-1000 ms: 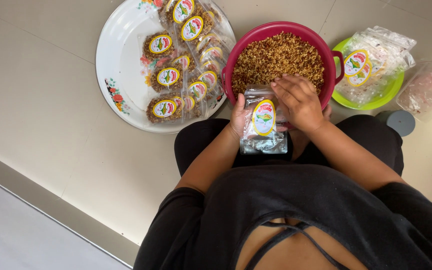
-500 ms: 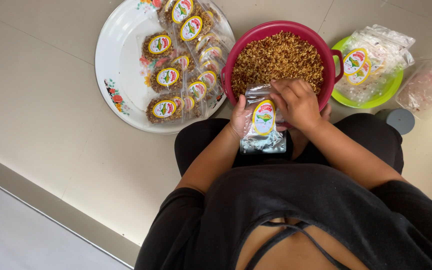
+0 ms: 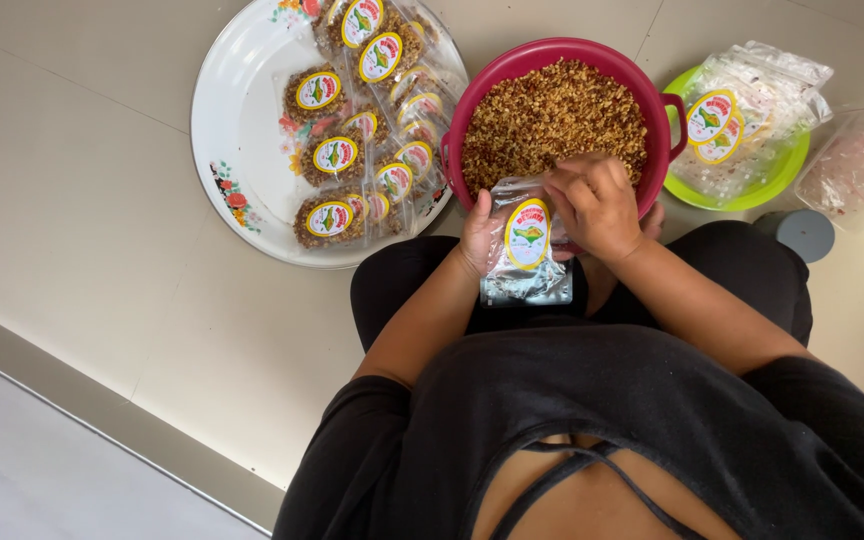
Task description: Packing small food items into plastic bags using a spoon while sitting on the floor.
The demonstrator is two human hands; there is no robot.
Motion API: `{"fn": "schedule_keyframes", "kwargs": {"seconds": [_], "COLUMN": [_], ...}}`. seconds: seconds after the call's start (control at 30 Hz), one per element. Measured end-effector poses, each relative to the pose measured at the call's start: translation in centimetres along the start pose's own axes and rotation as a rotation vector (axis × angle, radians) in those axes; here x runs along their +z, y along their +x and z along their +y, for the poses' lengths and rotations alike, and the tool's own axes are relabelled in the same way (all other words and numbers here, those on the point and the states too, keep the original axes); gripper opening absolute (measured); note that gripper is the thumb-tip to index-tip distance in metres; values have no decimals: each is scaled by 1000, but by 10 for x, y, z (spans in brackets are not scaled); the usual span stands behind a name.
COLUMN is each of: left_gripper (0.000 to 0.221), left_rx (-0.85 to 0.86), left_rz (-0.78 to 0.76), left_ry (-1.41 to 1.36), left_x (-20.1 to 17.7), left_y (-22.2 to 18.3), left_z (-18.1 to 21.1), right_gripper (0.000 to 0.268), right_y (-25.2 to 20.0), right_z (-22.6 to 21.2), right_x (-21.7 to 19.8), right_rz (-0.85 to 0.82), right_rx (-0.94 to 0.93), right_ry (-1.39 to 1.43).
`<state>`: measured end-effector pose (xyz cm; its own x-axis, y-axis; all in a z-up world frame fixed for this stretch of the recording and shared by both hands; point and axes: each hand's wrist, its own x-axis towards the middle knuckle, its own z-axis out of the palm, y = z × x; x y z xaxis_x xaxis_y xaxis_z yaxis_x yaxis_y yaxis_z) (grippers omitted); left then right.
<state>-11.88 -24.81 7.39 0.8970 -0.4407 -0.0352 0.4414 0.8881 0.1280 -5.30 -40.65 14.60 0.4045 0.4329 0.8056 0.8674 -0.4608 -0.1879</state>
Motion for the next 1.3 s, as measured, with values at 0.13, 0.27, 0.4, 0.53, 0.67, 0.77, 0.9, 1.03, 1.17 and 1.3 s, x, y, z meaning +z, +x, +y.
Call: {"fn": "schedule_keyframes", "kwargs": {"seconds": [0.13, 0.27, 0.4, 0.53, 0.67, 0.77, 0.9, 1.03, 1.17, 1.3], "left_gripper": [92, 94, 100, 100, 112, 124, 113, 110, 94, 103], "left_rx": [-22, -69, -303, -309, -320, -333, -365, -371, -232, -278], "left_rz": [-40, -144, -337, -249, -235, -232, -292, -306, -453, -248], "left_ry": [72, 29, 118, -76, -128, -80, -29, 134, 268, 415], "left_x": [-68, -22, -36, -41, -41, -8, -19, -21, 3, 10], "left_y": [14, 2, 5, 3, 2, 2, 2, 5, 7, 8], "left_z": [-1, 3, 15, 8, 5, 3, 7, 15, 16, 27], "right_gripper": [12, 16, 5, 17, 17, 19, 25, 7, 14, 11], "right_y": [-9, 2, 60, 86, 71, 73, 92, 122, 130, 136], "right_z": [7, 19, 33, 37, 44, 41, 37, 28, 39, 41], "right_x": [0, -11, -40, -44, -29, -31, -37, -48, -56, -64], "right_rz": [-103, -398, -841, -887, -895, -941, -1079, -1412, -1587, -1607], "right_rx": [-2, 178, 371, 462, 438, 495, 527, 597, 666, 630], "right_ry": [-72, 143, 198, 219, 262, 344, 276, 198, 247, 340]}}
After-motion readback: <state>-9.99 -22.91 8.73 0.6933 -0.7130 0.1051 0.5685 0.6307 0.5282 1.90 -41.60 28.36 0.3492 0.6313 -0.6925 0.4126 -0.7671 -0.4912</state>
